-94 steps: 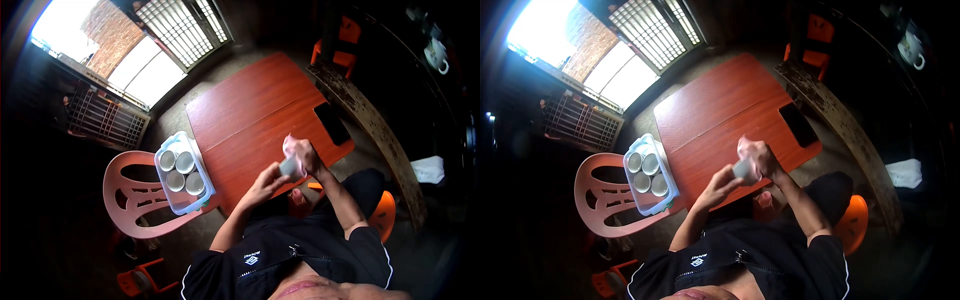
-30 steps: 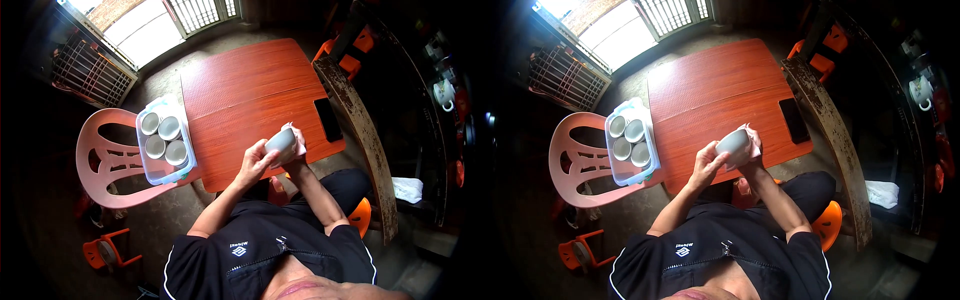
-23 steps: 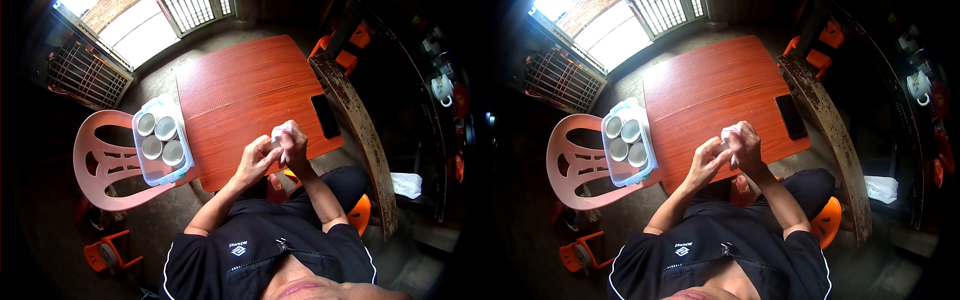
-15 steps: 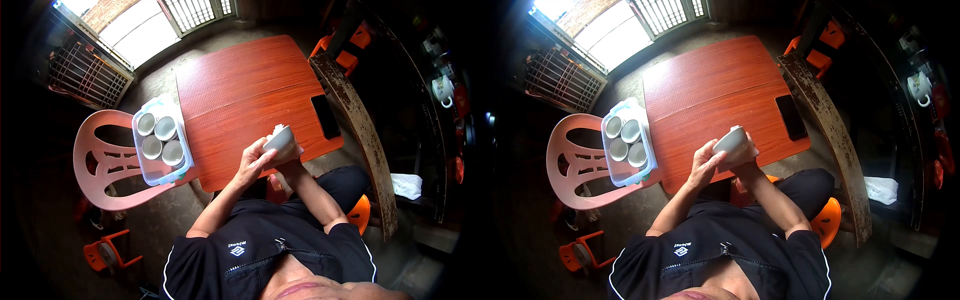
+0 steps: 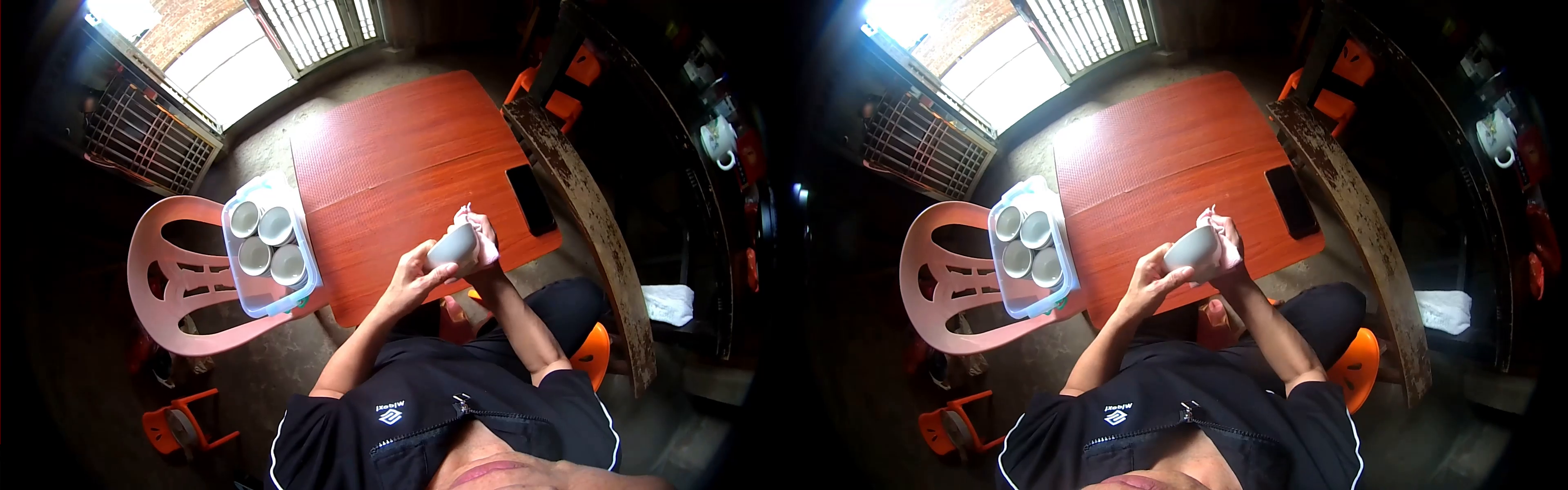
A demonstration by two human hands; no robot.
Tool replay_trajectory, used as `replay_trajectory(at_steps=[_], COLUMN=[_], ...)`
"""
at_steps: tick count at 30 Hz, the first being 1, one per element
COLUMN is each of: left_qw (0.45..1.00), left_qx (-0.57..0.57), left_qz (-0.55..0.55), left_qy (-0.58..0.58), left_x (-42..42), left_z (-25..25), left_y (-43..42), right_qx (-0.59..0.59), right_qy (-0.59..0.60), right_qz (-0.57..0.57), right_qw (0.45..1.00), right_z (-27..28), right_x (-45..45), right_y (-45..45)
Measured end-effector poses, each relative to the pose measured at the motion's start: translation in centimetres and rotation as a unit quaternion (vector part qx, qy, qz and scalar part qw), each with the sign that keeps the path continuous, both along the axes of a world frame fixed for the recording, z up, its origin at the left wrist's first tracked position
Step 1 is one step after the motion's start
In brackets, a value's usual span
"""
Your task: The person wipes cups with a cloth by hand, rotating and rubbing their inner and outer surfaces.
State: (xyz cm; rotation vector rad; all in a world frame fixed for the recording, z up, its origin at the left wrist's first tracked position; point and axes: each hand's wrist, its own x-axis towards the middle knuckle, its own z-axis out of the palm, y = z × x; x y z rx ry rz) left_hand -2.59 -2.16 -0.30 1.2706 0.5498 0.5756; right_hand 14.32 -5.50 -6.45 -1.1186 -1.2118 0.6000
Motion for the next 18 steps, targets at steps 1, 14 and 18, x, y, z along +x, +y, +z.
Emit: replay_trajectory(at_steps=[1, 14, 18], left_qw=[1.0, 0.998, 0.995], left_qx=[-0.008, -0.023, 0.078], left_qz=[0.011, 0.057, 0.006], left_qy=[-0.008, -0.021, 0.064], left_x=[0.3, 1.0, 0.6], left_z=[0.5, -0.8, 0.6], left_y=[-0.2, -0.9, -0.2], right_qx=[0.053, -0.188, -0.088], right_qy=[-0.156, -0.393, -0.042], right_qz=[-0.058, -0.072, 0.052], right_qw=[0.985, 0.897, 0.994], right_z=[1.2, 0.9, 3.7], right_x=[0.1, -2.2, 0.6], right_y=[0.1, 0.0, 0.1])
